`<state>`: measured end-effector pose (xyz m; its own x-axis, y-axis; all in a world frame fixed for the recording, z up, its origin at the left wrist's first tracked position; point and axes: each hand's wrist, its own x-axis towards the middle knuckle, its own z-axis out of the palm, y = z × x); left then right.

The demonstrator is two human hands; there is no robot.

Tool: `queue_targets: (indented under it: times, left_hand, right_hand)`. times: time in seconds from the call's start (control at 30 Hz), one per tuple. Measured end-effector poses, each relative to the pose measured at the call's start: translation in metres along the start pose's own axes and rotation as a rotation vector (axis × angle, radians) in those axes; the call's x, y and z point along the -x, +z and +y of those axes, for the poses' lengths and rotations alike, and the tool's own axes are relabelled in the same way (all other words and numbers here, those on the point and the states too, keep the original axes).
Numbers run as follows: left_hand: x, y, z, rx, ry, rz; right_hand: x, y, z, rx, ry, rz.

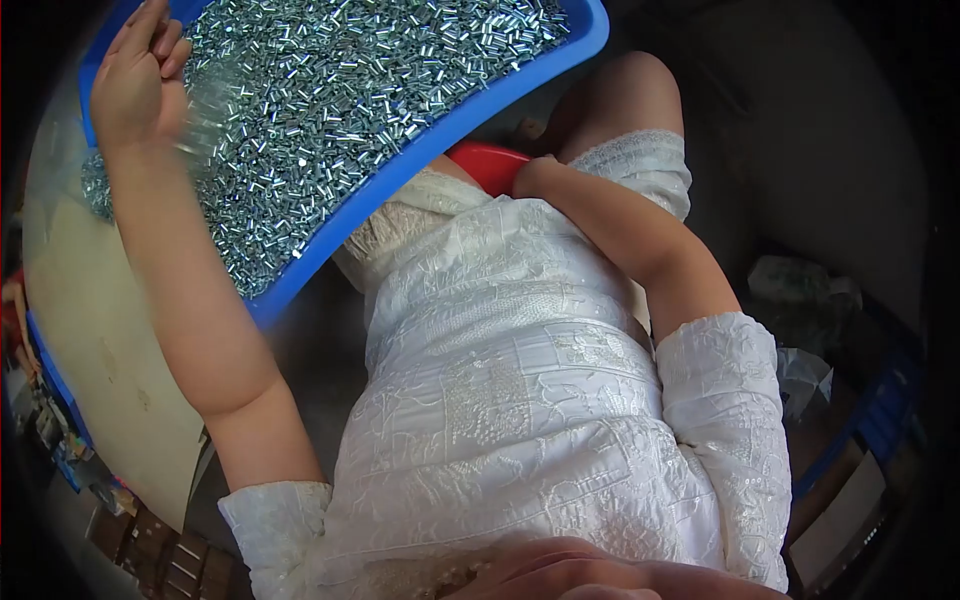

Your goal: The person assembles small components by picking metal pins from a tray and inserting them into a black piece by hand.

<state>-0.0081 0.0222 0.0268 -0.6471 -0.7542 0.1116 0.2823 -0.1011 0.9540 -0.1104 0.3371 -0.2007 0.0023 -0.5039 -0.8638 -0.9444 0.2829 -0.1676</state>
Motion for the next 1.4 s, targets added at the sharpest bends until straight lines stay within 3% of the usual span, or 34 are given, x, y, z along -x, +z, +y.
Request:
queue_targets:
  times: [0.33,0.43,0.5,0.63,0.7,0.83,0.93,1.03,1.1,1.27,1.4]
  left_hand:
    - [-0.009,-0.02,-0.013,0.067,0.021,-0.084]
    - [-0.012,-0.027,-0.016,0.077,0.051,-0.114]
    - [-0.014,-0.029,-0.014,0.077,0.071,-0.139]
    - [-0.018,-0.034,-0.005,0.081,0.072,-0.213]
    - [-0.019,-0.037,-0.002,0.09,0.071,-0.26]
    - [-0.019,-0.04,-0.002,0.084,0.073,-0.287]
    - [-0.018,-0.044,-0.004,0.094,0.075,-0.285]
    - [-0.017,-0.041,-0.003,0.092,0.086,-0.269]
    - [-0.016,-0.041,-0.003,0.078,0.094,-0.239]
    - [-0.013,-0.038,0.001,0.147,0.089,-0.271]
    - [-0.006,-0.03,0.005,0.138,0.08,-0.274]
  right_hand:
    - [0.019,-0.003,0.016,0.01,0.001,-0.128]
    - [0.049,0.011,0.025,0.19,-0.131,0.011]
    - [0.064,0.022,0.03,0.012,-0.258,0.4]
    - [0.113,0.013,0.038,-0.134,-0.316,0.366]
    - [0.123,0.009,0.036,-0.131,-0.202,0.446]
    - [0.091,0.007,0.03,-0.045,-0.151,0.395]
    - [0.048,0.015,0.025,-0.153,0.025,0.446]
    - [0.021,0.003,0.014,-0.056,0.048,0.348]
    - [0.018,-0.021,-0.001,-0.232,0.136,0.093]
    - [0.004,-0.018,-0.003,-0.063,0.001,0.211]
    - [-0.058,0.017,0.03,-0.29,0.059,0.364]
